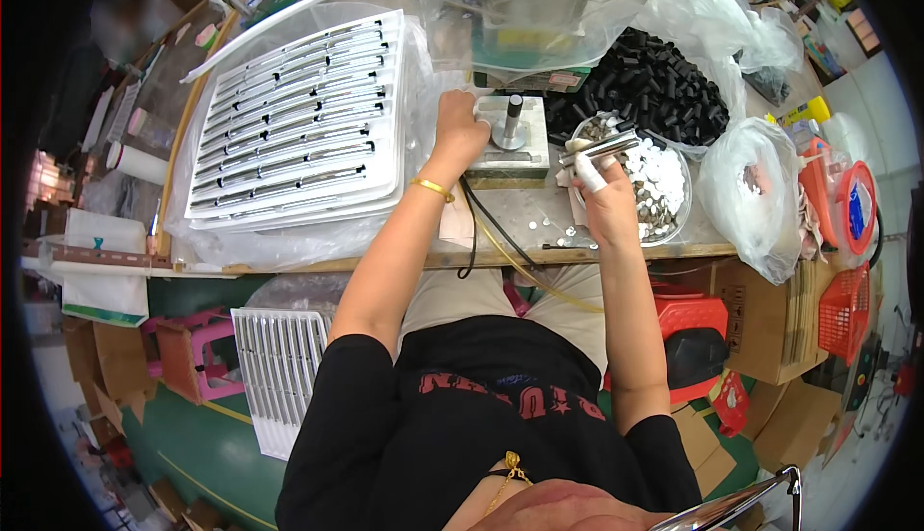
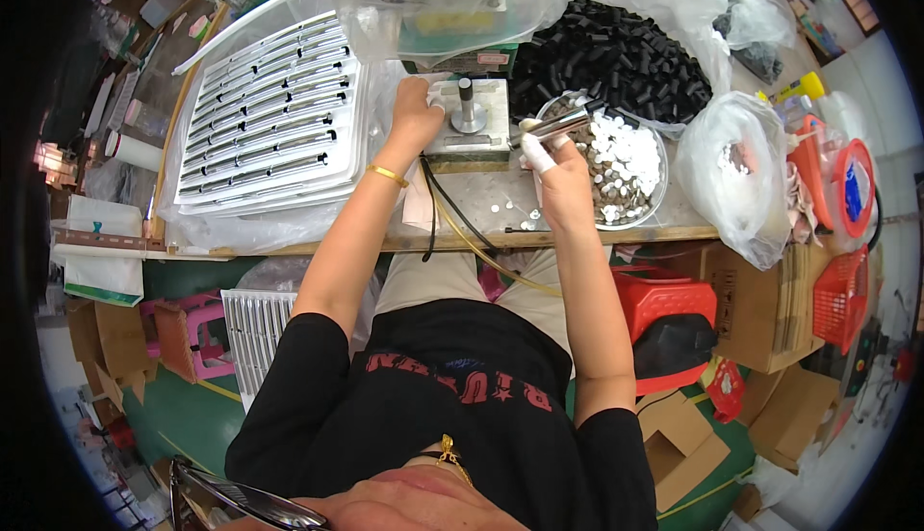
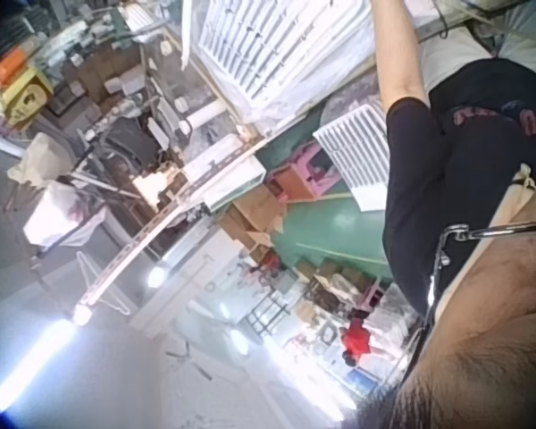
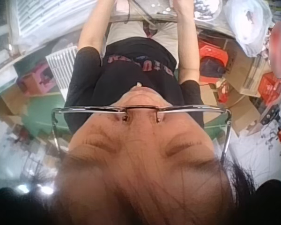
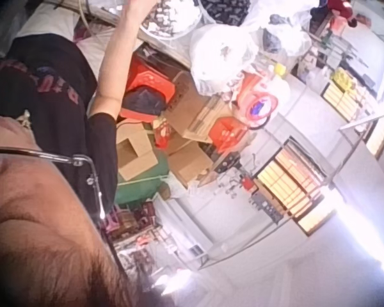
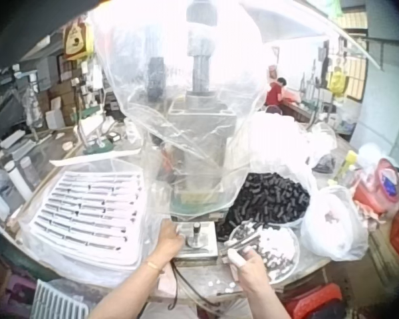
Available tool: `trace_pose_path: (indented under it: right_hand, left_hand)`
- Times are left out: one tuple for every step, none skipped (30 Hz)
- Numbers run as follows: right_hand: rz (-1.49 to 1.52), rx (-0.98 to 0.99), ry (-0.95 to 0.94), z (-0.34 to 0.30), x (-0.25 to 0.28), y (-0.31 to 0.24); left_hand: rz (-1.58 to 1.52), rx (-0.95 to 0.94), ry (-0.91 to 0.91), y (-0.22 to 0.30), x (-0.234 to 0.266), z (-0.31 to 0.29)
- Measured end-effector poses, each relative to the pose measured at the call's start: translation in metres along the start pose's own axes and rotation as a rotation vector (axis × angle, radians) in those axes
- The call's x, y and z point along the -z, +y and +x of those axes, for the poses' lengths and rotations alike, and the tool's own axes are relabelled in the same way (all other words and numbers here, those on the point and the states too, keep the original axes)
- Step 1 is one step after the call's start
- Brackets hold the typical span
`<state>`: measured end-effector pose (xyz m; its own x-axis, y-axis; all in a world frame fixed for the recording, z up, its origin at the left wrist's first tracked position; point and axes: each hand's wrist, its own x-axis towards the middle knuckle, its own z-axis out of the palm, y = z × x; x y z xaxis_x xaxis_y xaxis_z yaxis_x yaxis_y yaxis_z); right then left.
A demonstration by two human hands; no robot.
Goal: The recorder is seen assembling small metal lighting fixture components, including inserting small white and brown electrical connectors into metal housings using a small press.
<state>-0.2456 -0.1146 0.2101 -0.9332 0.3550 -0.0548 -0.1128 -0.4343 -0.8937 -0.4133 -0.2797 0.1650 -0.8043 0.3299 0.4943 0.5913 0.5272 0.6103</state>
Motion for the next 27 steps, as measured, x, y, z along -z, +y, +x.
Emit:
trace_pose_path:
  right_hand:
    - [0.000,0.003,0.004,0.002,-0.005,-0.001]
    - [-0.063,0.014,0.048,0.004,-0.010,-0.002]
    - [-0.126,0.023,0.091,0.008,-0.011,-0.002]
    - [-0.136,-0.004,0.099,0.011,-0.010,-0.002]
    - [-0.136,-0.004,0.103,0.015,-0.012,-0.003]
    - [-0.156,0.040,0.116,0.020,-0.016,-0.003]
    - [-0.174,0.082,0.122,0.024,-0.022,-0.003]
    - [-0.245,0.131,0.117,0.028,-0.027,-0.005]
    - [-0.245,0.129,0.113,0.029,-0.032,-0.003]
    - [-0.232,0.141,0.111,0.032,-0.035,-0.003]
    - [-0.220,0.152,0.109,0.035,-0.038,-0.003]
    - [-0.238,0.212,0.082,0.042,-0.036,0.004]
    - [-0.290,0.223,0.081,0.041,-0.039,0.003]
    - [-0.281,0.232,0.061,0.041,-0.042,0.003]
    - [-0.273,0.241,0.040,0.041,-0.044,0.003]
    - [-0.275,0.238,0.038,0.040,-0.045,0.001]
    - [-0.339,0.269,0.018,0.040,-0.047,-0.001]
    - [-0.402,0.299,-0.003,0.040,-0.049,-0.002]
    - [-0.405,0.297,-0.005,0.041,-0.049,-0.003]
    - [-0.438,0.298,0.001,0.042,-0.048,-0.004]
    - [-0.471,0.298,0.007,0.043,-0.048,-0.005]
    - [-0.498,0.256,0.048,0.042,-0.050,-0.009]
    - [-0.500,0.254,0.048,0.042,-0.049,-0.007]
    - [-0.409,0.259,0.064,0.043,-0.048,-0.003]
    - [-0.319,0.263,0.076,0.044,-0.048,0.000]
    - [-0.360,0.236,0.089,0.041,-0.047,0.001]
    - [-0.361,0.228,0.090,0.039,-0.046,0.002]
  left_hand:
    - [-0.078,0.007,-0.033,0.003,0.002,-0.002]
    - [-0.157,0.014,-0.066,0.013,0.008,-0.003]
    - [-0.160,0.010,-0.069,0.023,0.013,-0.006]
    - [-0.371,0.078,-0.114,0.043,0.025,-0.010]
    - [-0.581,0.146,-0.160,0.053,0.030,-0.012]
    - [-0.440,0.083,-0.127,0.041,0.019,-0.015]
    - [-0.438,0.086,-0.124,0.040,0.016,-0.013]
    - [-0.485,0.191,-0.130,0.041,0.011,-0.011]
    - [-0.532,0.295,-0.136,0.043,0.008,-0.011]
    - [-0.613,0.306,-0.114,0.050,0.008,-0.011]
    - [-0.615,0.302,-0.114,0.045,0.006,-0.011]
    - [-0.615,0.295,-0.165,0.036,0.002,-0.013]
    - [-0.615,0.292,-0.215,0.034,0.002,-0.014]
    - [-0.552,0.143,-0.119,0.034,0.001,-0.019]
    - [-0.555,0.143,-0.119,0.033,-0.001,-0.021]
    - [-0.533,0.099,-0.067,0.033,-0.001,-0.024]
    - [-0.509,0.056,-0.016,0.033,-0.001,-0.026]
    - [-0.509,0.061,-0.013,0.032,-0.001,-0.027]
    - [-0.484,0.061,-0.018,0.036,0.001,-0.025]
    - [-0.459,0.062,-0.022,0.040,0.003,-0.024]
    - [-0.460,0.066,-0.021,0.042,0.002,-0.024]
    - [-0.407,0.084,-0.018,0.044,0.001,-0.023]
    - [-0.353,0.103,-0.017,0.045,0.001,-0.023]
    - [-0.354,0.106,-0.019,0.046,0.000,-0.023]
    - [-0.398,0.151,-0.038,0.047,-0.001,-0.023]
    - [-0.441,0.198,-0.058,0.047,-0.002,-0.024]
    - [-0.441,0.206,-0.061,0.045,0.001,-0.025]
